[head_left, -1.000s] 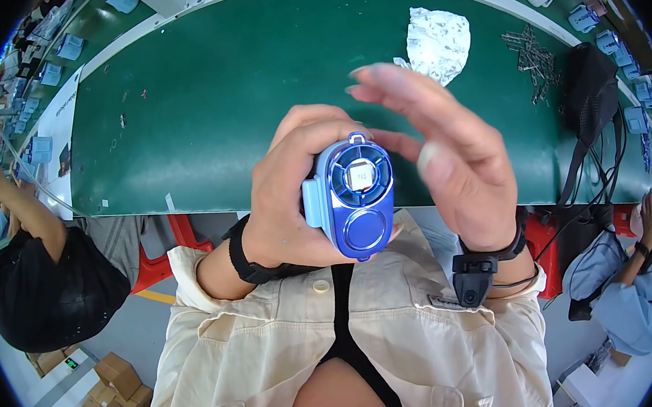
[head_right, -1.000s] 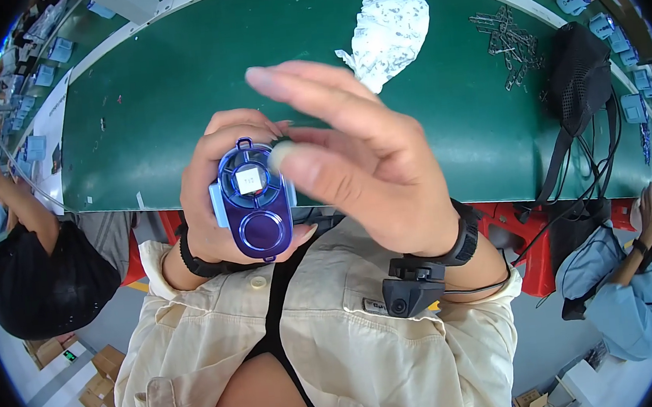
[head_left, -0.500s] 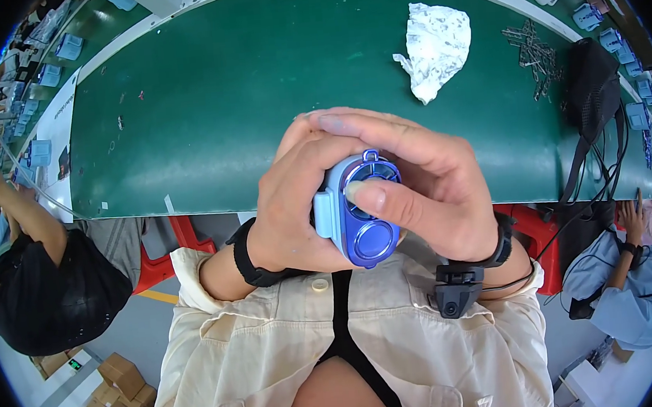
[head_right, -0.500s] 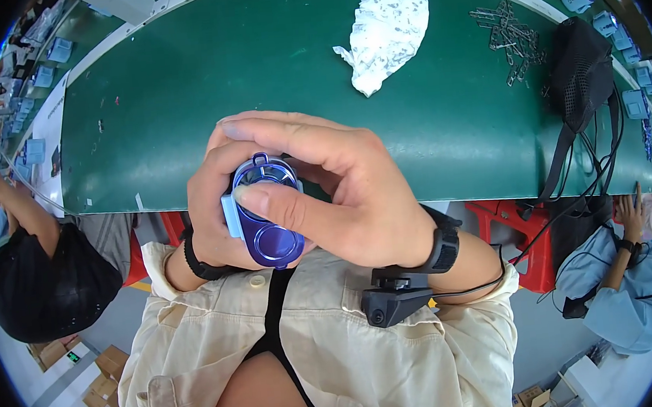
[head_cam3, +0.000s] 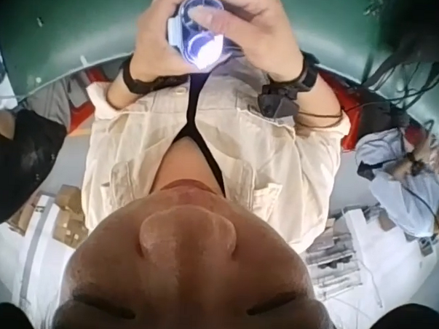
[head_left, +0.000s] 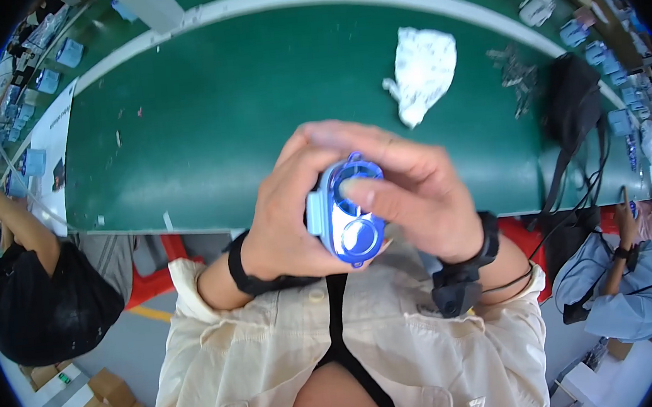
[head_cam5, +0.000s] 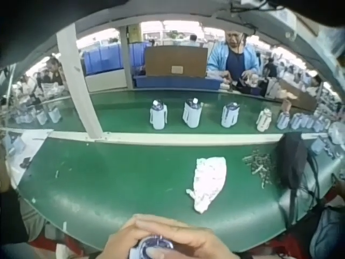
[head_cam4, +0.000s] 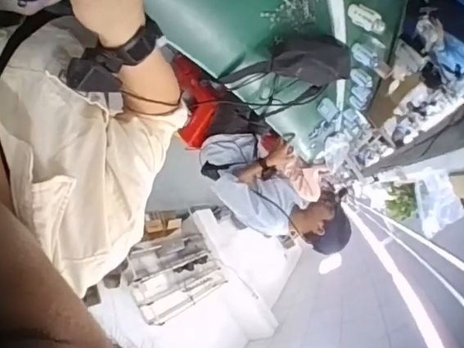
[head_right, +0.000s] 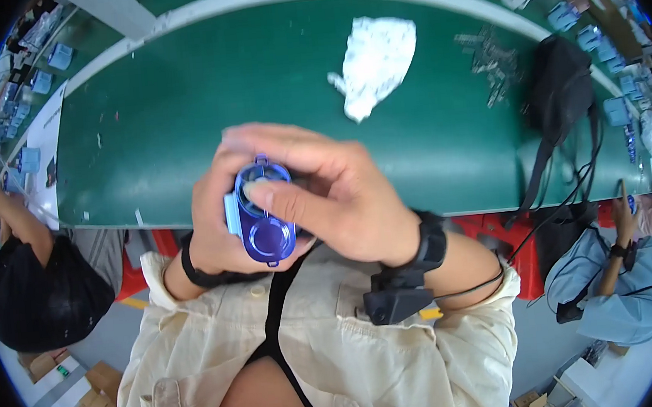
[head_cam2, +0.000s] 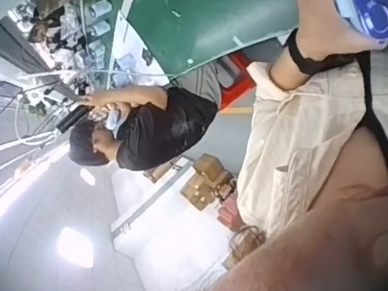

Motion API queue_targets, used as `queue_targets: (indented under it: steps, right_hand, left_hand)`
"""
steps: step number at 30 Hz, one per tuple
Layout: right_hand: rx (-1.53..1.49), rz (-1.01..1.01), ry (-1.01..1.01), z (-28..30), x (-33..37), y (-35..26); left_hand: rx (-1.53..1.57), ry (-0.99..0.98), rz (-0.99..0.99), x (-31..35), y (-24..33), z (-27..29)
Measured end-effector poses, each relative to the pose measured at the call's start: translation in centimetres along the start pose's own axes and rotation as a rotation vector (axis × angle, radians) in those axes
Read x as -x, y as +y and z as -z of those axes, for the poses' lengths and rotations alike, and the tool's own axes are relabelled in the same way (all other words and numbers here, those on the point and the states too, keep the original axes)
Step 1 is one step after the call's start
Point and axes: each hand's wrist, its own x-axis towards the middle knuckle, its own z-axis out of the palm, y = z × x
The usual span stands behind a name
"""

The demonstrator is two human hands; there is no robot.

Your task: The person wipes the top of a blue and white device with a cloth, inserts a small white component into a slot, and then places it on a conveyor belt.

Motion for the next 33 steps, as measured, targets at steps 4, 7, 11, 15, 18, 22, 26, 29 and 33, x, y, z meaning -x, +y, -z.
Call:
queue_targets:
  steps: [4, 7, 11, 15, 18, 22, 26, 29, 33]
  right_hand:
    - [0.146, -0.02, -0.062, 1.3, -3.6, -1.0]
    - [0.05, -0.211, -0.094, 0.6, -7.9, -2.3]
    - [0.18, -0.015, 0.111, 1.2, -18.6, -2.9]
    - [0.424, 0.286, 0.442, 6.0, -31.4, 1.0]
    - [0.86, 0.422, 0.692, 7.9, -36.1, 3.7]
    - [1.14, 0.356, 0.808, 7.7, -37.3, 4.1]
    - [1.407, 0.892, 0.577, 11.0, -35.8, 0.7]
    - [1.929, 0.964, 0.696, 14.8, -30.8, -4.8]
    - [1.803, 0.255, 0.823, 22.7, -26.2, -6.0]
  left_hand:
    - [-0.041, 0.054, 0.041, -0.6, -0.6, 0.4]
    - [0.052, 0.212, 0.217, -0.5, -1.3, 1.4]
    - [0.11, 0.521, 0.152, -0.7, -2.1, 3.8]
    - [0.153, 0.551, 0.252, -0.4, -1.9, 4.3]
    - [0.18, 0.496, 0.278, -0.5, -2.2, 4.3]
    - [0.183, 0.453, 0.277, -0.3, -2.4, 4.6]
    - [0.173, 0.457, 0.254, -0.5, -2.7, 5.0]
    - [0.103, 0.399, 0.245, -0.3, -2.6, 5.2]
    - [-0.022, 0.237, 0.309, -0.8, -2.8, 5.2]
